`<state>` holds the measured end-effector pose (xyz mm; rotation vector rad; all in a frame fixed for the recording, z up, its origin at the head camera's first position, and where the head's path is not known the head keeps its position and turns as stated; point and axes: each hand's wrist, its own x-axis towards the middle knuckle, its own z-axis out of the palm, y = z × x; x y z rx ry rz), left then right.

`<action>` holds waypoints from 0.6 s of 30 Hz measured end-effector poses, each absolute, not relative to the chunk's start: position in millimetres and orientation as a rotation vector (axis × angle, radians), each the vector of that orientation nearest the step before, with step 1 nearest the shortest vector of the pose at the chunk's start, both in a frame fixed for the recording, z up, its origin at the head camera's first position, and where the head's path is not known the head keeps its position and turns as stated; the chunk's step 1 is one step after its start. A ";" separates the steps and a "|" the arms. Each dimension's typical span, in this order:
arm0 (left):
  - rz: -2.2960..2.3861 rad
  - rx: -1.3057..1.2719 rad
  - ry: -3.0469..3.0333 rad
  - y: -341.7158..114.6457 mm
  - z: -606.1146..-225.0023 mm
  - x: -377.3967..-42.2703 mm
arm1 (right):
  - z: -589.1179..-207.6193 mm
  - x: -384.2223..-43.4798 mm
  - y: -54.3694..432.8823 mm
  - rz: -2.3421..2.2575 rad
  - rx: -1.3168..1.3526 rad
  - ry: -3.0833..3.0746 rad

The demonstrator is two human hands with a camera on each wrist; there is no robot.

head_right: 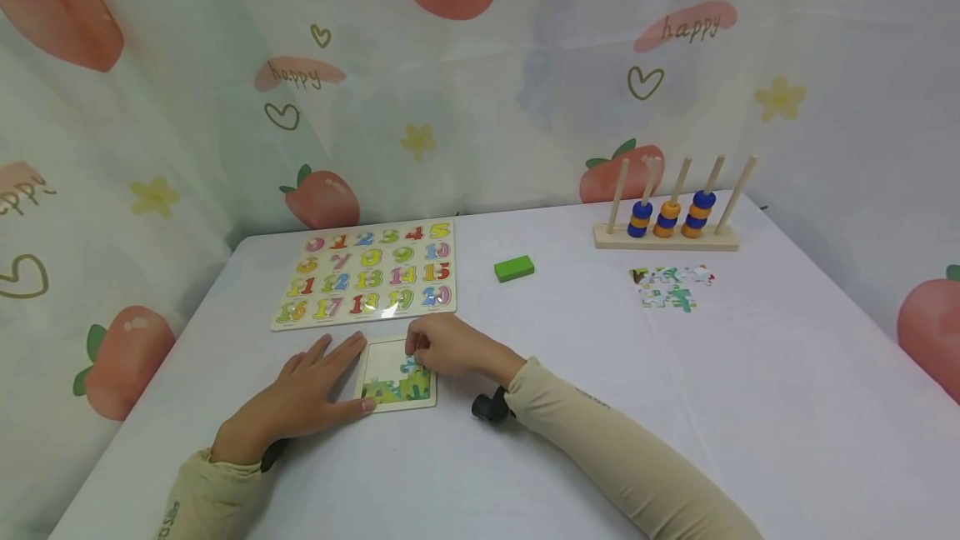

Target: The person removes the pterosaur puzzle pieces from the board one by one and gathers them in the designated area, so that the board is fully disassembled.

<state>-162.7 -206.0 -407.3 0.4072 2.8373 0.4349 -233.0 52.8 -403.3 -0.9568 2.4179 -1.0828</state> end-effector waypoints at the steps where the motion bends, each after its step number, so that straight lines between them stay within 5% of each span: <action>1: 0.434 0.407 2.837 -205.9 -407.2 -162.7 | -403.6 -232.9 52.5 -1.094 -0.952 2.415; 18: 0.443 0.390 2.826 -205.1 -405.8 -161.5 | -405.2 -233.5 48.1 -1.110 -0.827 2.467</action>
